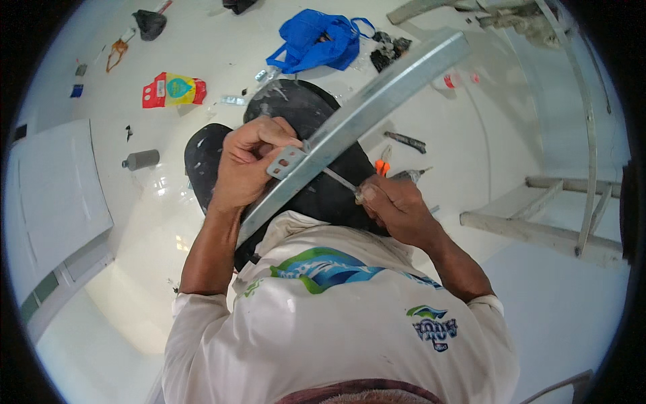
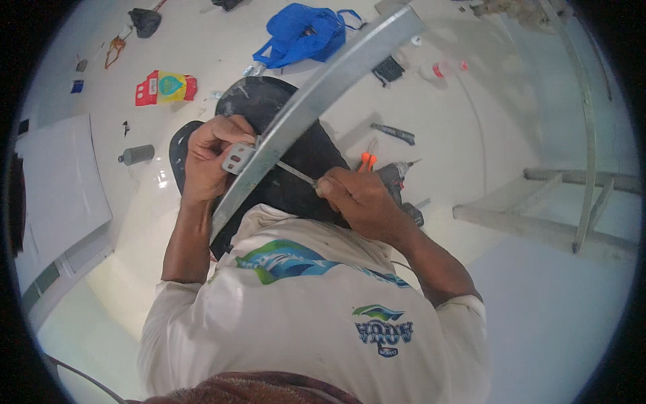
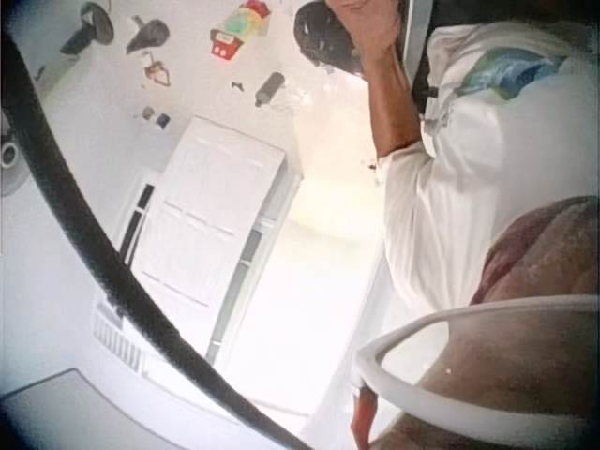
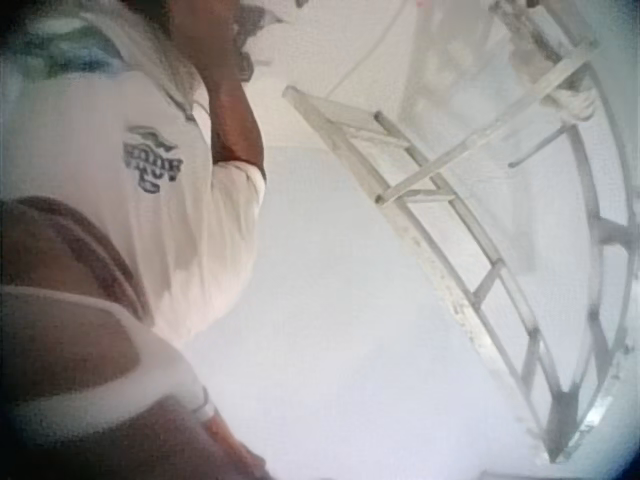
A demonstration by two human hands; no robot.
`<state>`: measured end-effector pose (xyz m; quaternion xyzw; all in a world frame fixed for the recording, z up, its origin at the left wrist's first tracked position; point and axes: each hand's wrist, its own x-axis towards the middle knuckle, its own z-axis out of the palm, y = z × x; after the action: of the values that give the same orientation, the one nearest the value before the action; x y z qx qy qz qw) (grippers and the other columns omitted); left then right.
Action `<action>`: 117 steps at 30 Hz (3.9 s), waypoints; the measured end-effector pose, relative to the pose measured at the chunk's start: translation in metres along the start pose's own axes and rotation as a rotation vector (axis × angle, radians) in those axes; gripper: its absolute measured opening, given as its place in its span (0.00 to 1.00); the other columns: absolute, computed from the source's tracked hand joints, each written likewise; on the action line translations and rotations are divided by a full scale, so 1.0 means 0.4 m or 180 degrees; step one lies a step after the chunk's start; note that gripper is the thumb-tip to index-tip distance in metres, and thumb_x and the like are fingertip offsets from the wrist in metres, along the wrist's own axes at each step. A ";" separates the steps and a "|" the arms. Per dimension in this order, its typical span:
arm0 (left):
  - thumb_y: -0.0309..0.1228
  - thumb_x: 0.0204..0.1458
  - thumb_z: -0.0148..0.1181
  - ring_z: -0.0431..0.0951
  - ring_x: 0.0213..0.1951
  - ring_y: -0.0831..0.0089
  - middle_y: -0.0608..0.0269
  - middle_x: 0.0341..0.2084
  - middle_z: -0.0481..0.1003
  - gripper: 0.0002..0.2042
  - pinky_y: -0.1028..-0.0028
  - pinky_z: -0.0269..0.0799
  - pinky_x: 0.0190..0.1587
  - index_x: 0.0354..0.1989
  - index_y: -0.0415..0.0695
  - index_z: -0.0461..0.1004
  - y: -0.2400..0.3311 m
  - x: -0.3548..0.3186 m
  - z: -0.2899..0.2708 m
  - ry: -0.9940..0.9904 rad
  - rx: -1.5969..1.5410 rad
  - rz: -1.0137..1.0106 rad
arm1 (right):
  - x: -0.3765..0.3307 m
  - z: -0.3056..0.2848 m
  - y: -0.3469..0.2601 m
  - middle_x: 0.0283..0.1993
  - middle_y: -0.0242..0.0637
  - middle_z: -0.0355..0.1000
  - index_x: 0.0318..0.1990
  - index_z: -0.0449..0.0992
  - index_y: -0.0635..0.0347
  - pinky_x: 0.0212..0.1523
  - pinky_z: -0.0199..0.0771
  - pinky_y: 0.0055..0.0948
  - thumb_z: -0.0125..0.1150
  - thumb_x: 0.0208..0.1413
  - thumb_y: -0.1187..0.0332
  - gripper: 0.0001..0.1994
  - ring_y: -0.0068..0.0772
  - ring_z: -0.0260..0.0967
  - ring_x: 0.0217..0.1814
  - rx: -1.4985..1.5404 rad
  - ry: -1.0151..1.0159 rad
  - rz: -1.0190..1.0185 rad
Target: The person assembles a metal frame by attaching brackets to a long metal bar using a screwdriver and pliers. They tighten screws and adjust the components while seated on the floor.
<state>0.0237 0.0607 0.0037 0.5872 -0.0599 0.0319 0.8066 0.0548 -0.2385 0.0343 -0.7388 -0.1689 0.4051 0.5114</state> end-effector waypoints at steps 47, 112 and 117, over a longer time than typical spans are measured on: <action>0.24 0.62 0.71 0.78 0.41 0.81 0.67 0.36 0.80 0.03 0.75 0.76 0.45 0.41 0.39 0.85 -0.012 -0.003 -0.021 -0.0266 0.0042 -0.0400 | 0.027 0.048 -0.011 0.25 0.47 0.72 0.38 0.74 0.62 0.34 0.71 0.45 0.47 0.80 0.53 0.22 0.46 0.71 0.27 -0.1275 0.0477 -0.0115; 0.53 0.43 0.78 0.86 0.49 0.51 0.48 0.46 0.86 0.34 0.54 0.79 0.55 0.54 0.40 0.83 0.215 -0.804 -0.358 0.1269 0.3223 -0.2306 | 0.368 -0.055 -0.318 0.51 0.62 0.78 0.60 0.70 0.74 0.30 0.77 0.33 0.56 0.74 0.63 0.19 0.36 0.79 0.39 0.1714 0.1249 -0.1756; 0.37 0.38 0.79 0.86 0.40 0.48 0.45 0.36 0.85 0.26 0.57 0.80 0.46 0.46 0.38 0.82 0.151 -0.952 -0.393 0.1548 0.3825 -0.3062 | 0.462 -0.145 -0.293 0.54 0.64 0.78 0.61 0.69 0.72 0.31 0.79 0.32 0.56 0.74 0.62 0.20 0.43 0.82 0.48 0.1708 0.1138 -0.1758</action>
<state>-0.3515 0.2359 -0.0382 0.8586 0.4041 -0.1651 0.2689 0.2327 -0.1026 0.0686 -0.5651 -0.1578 0.1480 0.7962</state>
